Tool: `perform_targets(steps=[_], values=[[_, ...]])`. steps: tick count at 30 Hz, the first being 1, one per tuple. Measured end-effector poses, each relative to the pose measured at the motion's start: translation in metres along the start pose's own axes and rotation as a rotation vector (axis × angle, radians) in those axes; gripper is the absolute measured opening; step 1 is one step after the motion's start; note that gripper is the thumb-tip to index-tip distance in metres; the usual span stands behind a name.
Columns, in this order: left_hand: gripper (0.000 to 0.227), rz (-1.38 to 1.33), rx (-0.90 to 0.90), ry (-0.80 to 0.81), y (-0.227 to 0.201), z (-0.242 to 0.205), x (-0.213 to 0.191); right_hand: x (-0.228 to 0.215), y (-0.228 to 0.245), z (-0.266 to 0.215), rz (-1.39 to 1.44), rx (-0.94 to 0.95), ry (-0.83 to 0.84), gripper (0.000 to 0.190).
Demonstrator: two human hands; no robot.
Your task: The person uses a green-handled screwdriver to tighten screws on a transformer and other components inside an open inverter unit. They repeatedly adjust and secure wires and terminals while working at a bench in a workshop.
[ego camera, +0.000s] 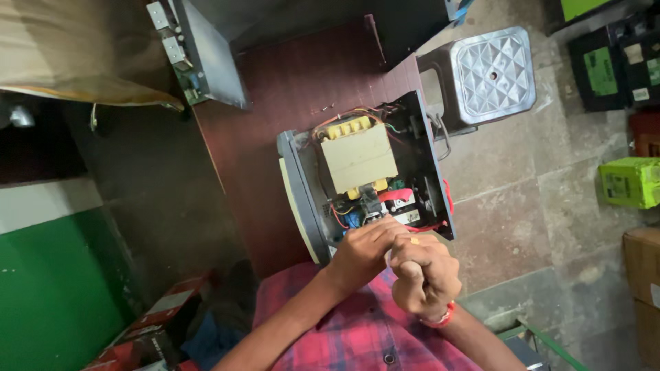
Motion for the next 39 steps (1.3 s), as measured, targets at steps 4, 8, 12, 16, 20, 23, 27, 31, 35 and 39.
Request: perform_targets(steps=[4,8,12,16,20,23,27,31,35,39], values=[[0.028,0.014,-0.018,0.013,0.003,0.000,0.004,0.014,-0.007,-0.015,-0.070,-0.053,-0.290,0.023],[0.031,-0.002,-0.002,-0.011,0.002,0.003,0.000,0.011,0.006,-0.001,-0.138,0.103,-0.208,0.020],[0.029,-0.051,0.031,0.024,0.000,0.012,-0.007,-0.029,0.020,0.048,0.023,0.358,0.481,0.014],[0.027,-0.027,0.003,0.022,-0.004,0.015,-0.004,-0.040,0.014,0.067,0.293,0.349,0.891,0.011],[0.027,-0.009,0.024,-0.006,-0.004,0.011,-0.011,-0.021,0.010,0.055,0.191,0.240,0.656,0.019],[0.027,-0.031,0.001,0.062,-0.001,0.010,-0.009,-0.013,0.010,0.043,0.177,0.158,0.438,0.024],[0.028,0.010,0.006,0.042,0.004,0.003,-0.002,-0.010,0.011,0.027,0.105,0.120,0.329,0.025],[0.025,0.031,0.009,0.053,0.008,-0.003,0.002,-0.004,0.009,0.019,0.115,0.079,0.236,0.024],[0.022,0.026,0.010,0.071,0.008,-0.004,0.002,0.002,0.010,0.013,0.070,0.036,0.150,0.022],[0.024,-0.010,0.025,0.058,0.006,-0.001,-0.002,0.007,0.009,0.006,0.056,-0.002,0.045,0.020]])
Point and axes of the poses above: each hand's wrist, its own z-axis towards the middle knuckle, its own x-axis out of the palm, y = z × x, the point moved 2 cm from there along z, towards the middle knuckle, and after that the axes turned 15 degrees about z, right-handed, at the moved point
